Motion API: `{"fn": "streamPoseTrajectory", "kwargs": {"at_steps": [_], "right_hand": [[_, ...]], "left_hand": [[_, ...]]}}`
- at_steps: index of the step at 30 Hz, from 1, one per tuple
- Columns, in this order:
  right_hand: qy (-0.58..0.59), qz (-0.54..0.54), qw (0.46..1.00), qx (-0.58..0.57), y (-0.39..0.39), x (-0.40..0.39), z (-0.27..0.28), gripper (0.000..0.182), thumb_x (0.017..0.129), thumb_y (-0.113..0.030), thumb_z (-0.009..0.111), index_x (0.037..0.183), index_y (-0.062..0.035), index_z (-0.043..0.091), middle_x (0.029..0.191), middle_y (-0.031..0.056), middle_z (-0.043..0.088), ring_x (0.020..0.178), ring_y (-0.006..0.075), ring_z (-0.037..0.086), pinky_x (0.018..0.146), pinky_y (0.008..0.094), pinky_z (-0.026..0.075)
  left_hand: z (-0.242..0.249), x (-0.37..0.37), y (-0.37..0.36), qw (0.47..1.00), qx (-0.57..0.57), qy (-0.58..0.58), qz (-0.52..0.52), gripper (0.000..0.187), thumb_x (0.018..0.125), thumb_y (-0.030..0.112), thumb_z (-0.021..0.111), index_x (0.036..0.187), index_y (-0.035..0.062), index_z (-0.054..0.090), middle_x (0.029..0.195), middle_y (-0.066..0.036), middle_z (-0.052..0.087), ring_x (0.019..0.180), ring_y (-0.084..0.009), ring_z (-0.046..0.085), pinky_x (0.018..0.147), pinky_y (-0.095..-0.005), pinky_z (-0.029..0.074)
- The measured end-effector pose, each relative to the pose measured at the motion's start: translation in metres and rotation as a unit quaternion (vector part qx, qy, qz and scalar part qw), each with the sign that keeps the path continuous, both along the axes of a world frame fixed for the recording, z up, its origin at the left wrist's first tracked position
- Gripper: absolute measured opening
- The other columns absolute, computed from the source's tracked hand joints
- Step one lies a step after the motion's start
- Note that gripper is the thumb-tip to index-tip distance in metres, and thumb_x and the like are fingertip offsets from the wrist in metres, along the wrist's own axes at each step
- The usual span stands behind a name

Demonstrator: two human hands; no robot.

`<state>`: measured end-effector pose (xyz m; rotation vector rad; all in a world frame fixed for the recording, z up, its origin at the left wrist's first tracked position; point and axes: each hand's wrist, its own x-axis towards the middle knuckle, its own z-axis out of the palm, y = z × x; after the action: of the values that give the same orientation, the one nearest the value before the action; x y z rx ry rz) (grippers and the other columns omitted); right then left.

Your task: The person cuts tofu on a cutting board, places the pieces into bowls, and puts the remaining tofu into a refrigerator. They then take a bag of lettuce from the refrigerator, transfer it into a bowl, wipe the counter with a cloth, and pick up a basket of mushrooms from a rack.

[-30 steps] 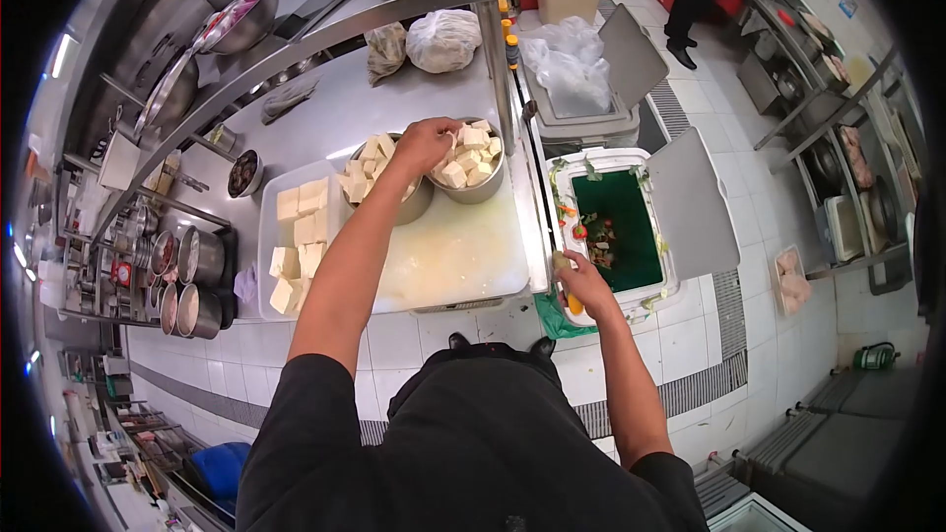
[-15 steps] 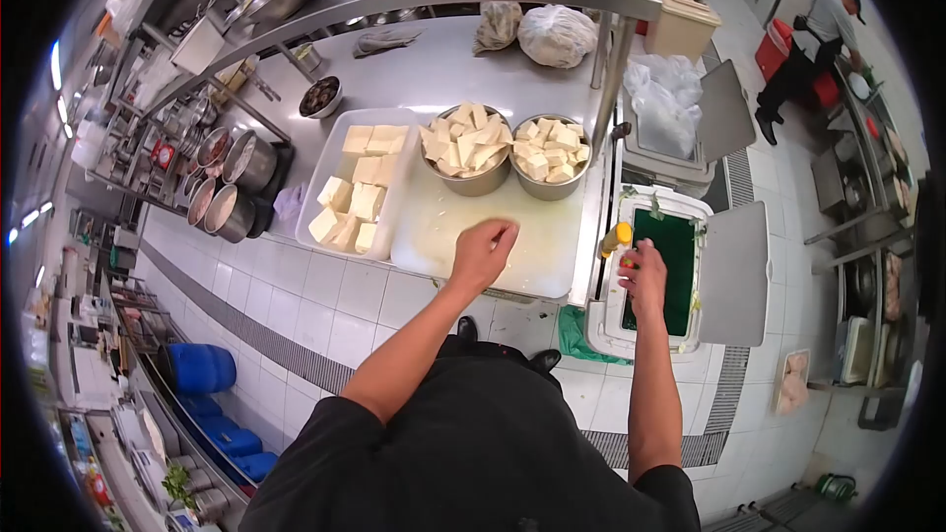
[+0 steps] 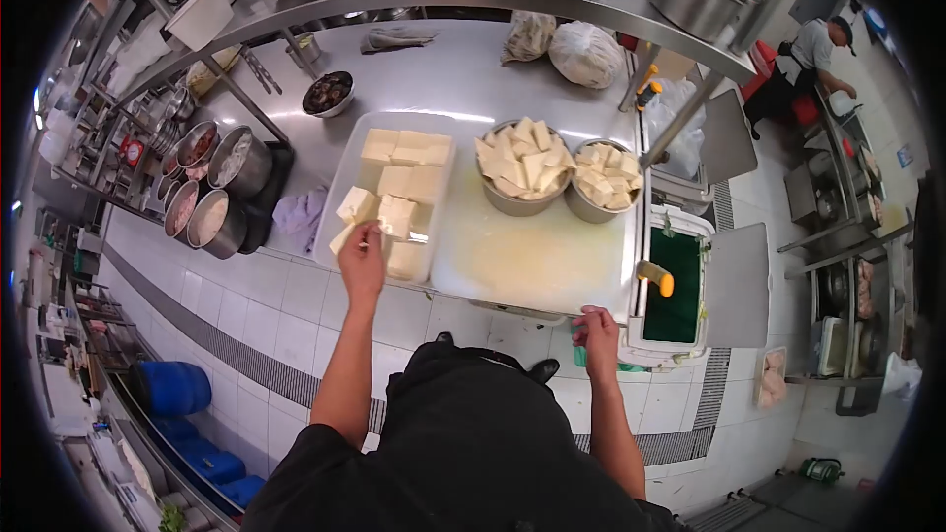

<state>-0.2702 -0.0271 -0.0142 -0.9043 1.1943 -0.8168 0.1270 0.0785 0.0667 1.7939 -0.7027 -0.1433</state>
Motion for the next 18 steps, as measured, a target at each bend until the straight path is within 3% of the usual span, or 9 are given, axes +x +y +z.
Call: {"fn": "streamPoseTrajectory", "kwargs": {"at_steps": [2,5,8,10,13,14,16,17,18], "right_hand": [[0.013,0.025,1.0,-0.006,0.018,0.046,0.009,0.023,0.099,-0.022,0.055,0.109,-0.0028,0.064,0.083,0.0075,0.067,0.058,0.0108,0.057,0.052,0.0253,0.045],[0.033,0.122,0.992,-0.026,0.029,0.119,0.02,0.028,0.1,-0.027,0.056,0.11,-0.0015,0.065,0.084,0.0088,0.068,0.06,0.0125,0.06,0.053,0.0258,0.047],[0.091,0.178,0.978,-0.06,0.022,0.196,0.03,0.039,0.099,-0.036,0.058,0.112,0.0004,0.065,0.087,0.0108,0.07,0.063,0.0141,0.063,0.057,0.0282,0.05],[0.163,0.196,0.962,-0.1,0.011,0.247,0.035,0.047,0.098,-0.044,0.058,0.11,0.0006,0.066,0.09,0.0164,0.071,0.068,0.0219,0.067,0.064,0.0347,0.053],[0.34,0.251,0.88,-0.217,-0.009,0.297,0.038,0.051,0.093,-0.05,0.058,0.099,0.0004,0.067,0.093,0.0241,0.071,0.084,0.0384,0.069,0.077,0.0452,0.054],[0.384,0.257,0.867,-0.189,-0.01,0.311,0.049,0.043,0.09,-0.042,0.059,0.09,0.0001,0.067,0.093,0.0237,0.071,0.09,0.0415,0.067,0.079,0.0473,0.054],[0.378,0.22,0.865,-0.244,-0.011,0.32,0.045,0.034,0.087,-0.033,0.057,0.085,-0.0002,0.067,0.09,0.0238,0.07,0.088,0.0411,0.067,0.08,0.0481,0.053],[0.379,0.212,0.867,-0.244,-0.012,0.318,0.044,0.034,0.087,-0.033,0.057,0.085,-0.0002,0.067,0.09,0.0238,0.07,0.088,0.0411,0.067,0.08,0.0481,0.053],[0.372,0.216,0.87,-0.24,-0.009,0.317,0.045,0.032,0.086,-0.031,0.057,0.083,-0.0002,0.066,0.089,0.0238,0.07,0.088,0.0411,0.067,0.079,0.0483,0.053]], "left_hand": [[0.008,0.054,0.012,0.989,0.007,-0.122,0.087,0.024,0.096,0.017,0.061,0.109,-0.0015,0.07,0.099,-0.014,0.073,0.084,-0.0222,0.065,0.079,-0.033,0.051],[-0.028,0.154,0.014,0.975,0.022,-0.186,0.116,0.024,0.096,0.018,0.062,0.109,0.0006,0.07,0.102,-0.014,0.073,0.084,-0.0249,0.066,0.079,-0.036,0.052],[-0.042,0.22,-0.011,0.99,0.114,-0.08,0.034,0.032,0.093,0.027,0.065,0.105,-0.0012,0.071,0.097,-0.015,0.073,0.083,-0.0262,0.068,0.077,-0.0369,0.053],[-0.039,0.243,-0.031,0.932,0.335,-0.087,-0.106,0.04,0.086,0.036,0.065,0.104,0.001,0.071,0.098,-0.023,0.071,0.093,-0.035,0.069,0.081,-0.041,0.053],[-0.065,0.268,-0.049,0.925,0.301,-0.105,-0.208,0.034,0.08,0.029,0.062,0.097,0.0017,0.073,0.091,-0.025,0.07,0.087,-0.0392,0.069,0.076,-0.0432,0.053],[-0.07,0.272,-0.054,0.924,0.292,-0.108,-0.223,0.034,0.08,0.029,0.062,0.097,0.0017,0.073,0.091,-0.025,0.07,0.087,-0.0392,0.069,0.076,-0.0432,0.053],[-0.073,0.272,-0.049,0.937,0.25,-0.076,-0.232,0.029,0.075,0.02,0.06,0.091,-0.0014,0.073,0.077,-0.02,0.071,0.072,-0.032,0.07,0.068,-0.041,0.052],[-0.071,0.265,-0.043,0.936,0.246,-0.08,-0.239,0.029,0.075,0.02,0.06,0.091,-0.0013,0.073,0.077,-0.02,0.071,0.072,-0.032,0.07,0.068,-0.041,0.052],[-0.056,0.251,-0.031,0.948,0.233,-0.031,-0.216,0.028,0.075,0.017,0.06,0.09,-0.0029,0.072,0.072,-0.015,0.07,0.068,-0.025,0.067,0.064,-0.0383,0.05]]}}
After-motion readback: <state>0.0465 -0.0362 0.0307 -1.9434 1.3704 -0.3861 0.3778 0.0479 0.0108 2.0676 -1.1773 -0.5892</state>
